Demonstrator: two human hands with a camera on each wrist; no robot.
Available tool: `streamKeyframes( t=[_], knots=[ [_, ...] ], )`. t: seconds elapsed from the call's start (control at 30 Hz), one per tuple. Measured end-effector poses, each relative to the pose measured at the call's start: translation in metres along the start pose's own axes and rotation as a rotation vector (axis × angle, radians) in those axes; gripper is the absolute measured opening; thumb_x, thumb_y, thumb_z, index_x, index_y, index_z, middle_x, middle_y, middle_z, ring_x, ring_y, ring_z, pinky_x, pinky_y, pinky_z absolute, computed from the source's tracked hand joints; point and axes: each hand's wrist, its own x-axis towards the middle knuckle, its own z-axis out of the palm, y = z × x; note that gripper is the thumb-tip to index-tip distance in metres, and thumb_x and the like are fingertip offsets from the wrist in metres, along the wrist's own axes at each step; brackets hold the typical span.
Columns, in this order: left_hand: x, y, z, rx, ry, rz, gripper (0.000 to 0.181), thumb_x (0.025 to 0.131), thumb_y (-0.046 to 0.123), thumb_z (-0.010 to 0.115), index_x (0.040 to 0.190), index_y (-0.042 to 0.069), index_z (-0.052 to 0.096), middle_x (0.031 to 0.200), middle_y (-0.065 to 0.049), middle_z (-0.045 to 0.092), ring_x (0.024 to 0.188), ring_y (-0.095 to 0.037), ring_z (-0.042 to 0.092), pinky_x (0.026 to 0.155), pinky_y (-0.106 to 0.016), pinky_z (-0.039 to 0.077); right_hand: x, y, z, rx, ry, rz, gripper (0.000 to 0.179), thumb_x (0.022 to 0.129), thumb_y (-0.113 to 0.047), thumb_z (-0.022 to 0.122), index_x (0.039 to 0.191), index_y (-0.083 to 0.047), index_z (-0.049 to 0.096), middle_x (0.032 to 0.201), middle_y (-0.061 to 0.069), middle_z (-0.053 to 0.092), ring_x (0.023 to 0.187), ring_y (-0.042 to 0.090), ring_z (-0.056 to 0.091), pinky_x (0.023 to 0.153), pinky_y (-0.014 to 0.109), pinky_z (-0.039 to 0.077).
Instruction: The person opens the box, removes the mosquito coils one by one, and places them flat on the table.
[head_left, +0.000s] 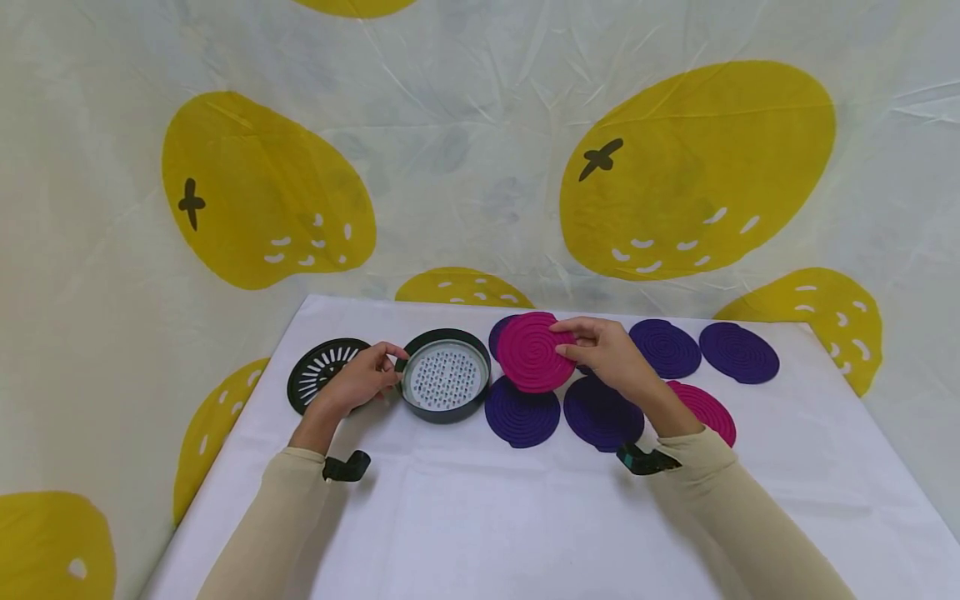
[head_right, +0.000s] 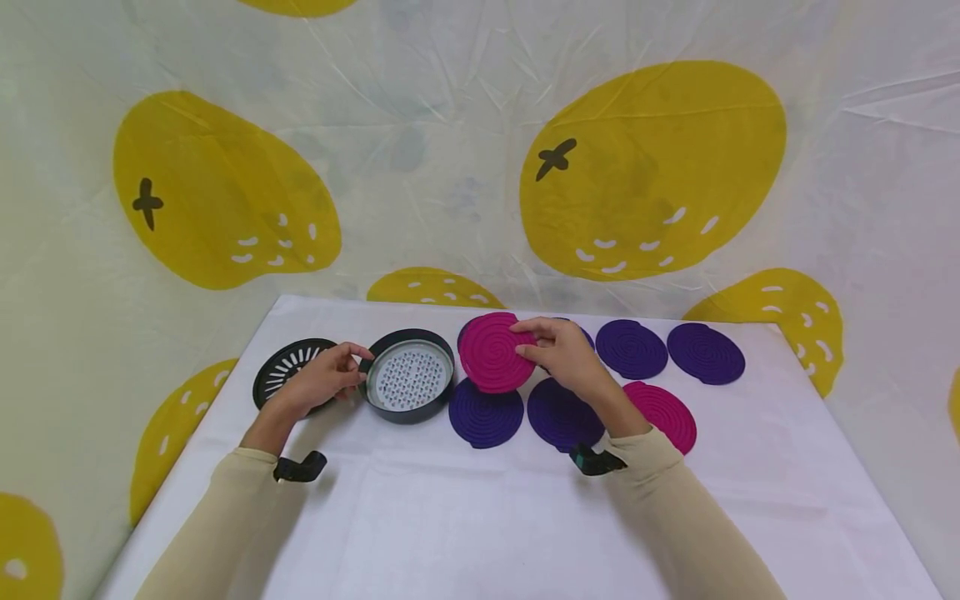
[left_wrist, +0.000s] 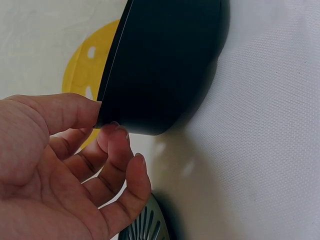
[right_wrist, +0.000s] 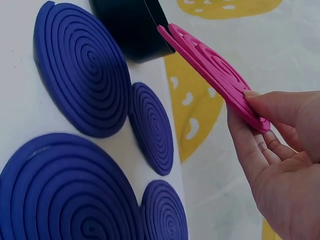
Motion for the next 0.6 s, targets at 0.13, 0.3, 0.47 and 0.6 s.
streamKeyframes(
  t=[0.13, 0.3, 0.47, 0.6],
  knots=[
    [0.001, 0.000, 0.000, 0.007, 0.001, -0.001, 0.036, 0.097, 0.004, 0.062, 0.132, 0.005, 0.055, 0.090, -0.009, 0.050, 0.081, -0.034, 0.057, 0.069, -0.040, 0.050, -0.004, 0.004, -0.008, 0.002, 0.021, -0.006, 0.033, 0.093, -0.010, 0.073, 0.125, -0.005, 0.069, 0.097, 0.009, 0.069, 0.071, 0.006, 0.057, 0.064, 0.018, 0.051],
    [0.002, -0.001, 0.001, 0.015, 0.001, -0.003, 0.036, 0.097, 0.005, 0.062, 0.132, 0.005, 0.055, 0.090, -0.009, 0.050, 0.081, -0.033, 0.057, 0.069, -0.040, 0.050, -0.010, 0.007, -0.016, 0.016, 0.023, 0.017, 0.033, 0.094, -0.012, 0.073, 0.127, -0.006, 0.069, 0.104, 0.013, 0.071, 0.077, 0.006, 0.061, 0.067, 0.017, 0.052],
    [0.001, 0.000, 0.001, 0.013, 0.002, 0.002, 0.036, 0.096, 0.005, 0.062, 0.132, 0.004, 0.055, 0.090, -0.009, 0.050, 0.080, -0.033, 0.057, 0.068, -0.040, 0.049, -0.018, 0.008, -0.024, -0.005, 0.020, 0.026, 0.035, 0.096, -0.013, 0.071, 0.129, -0.004, 0.066, 0.116, 0.021, 0.070, 0.088, 0.007, 0.067, 0.079, 0.020, 0.056],
    [0.000, 0.000, 0.001, 0.012, 0.005, 0.007, 0.036, 0.096, 0.005, 0.062, 0.132, 0.004, 0.055, 0.089, -0.009, 0.050, 0.078, -0.033, 0.057, 0.067, -0.039, 0.049, -0.023, 0.011, -0.030, -0.016, 0.030, 0.027, 0.035, 0.097, -0.012, 0.070, 0.130, -0.003, 0.065, 0.114, 0.022, 0.070, 0.087, 0.011, 0.067, 0.078, 0.024, 0.058]
  ],
)
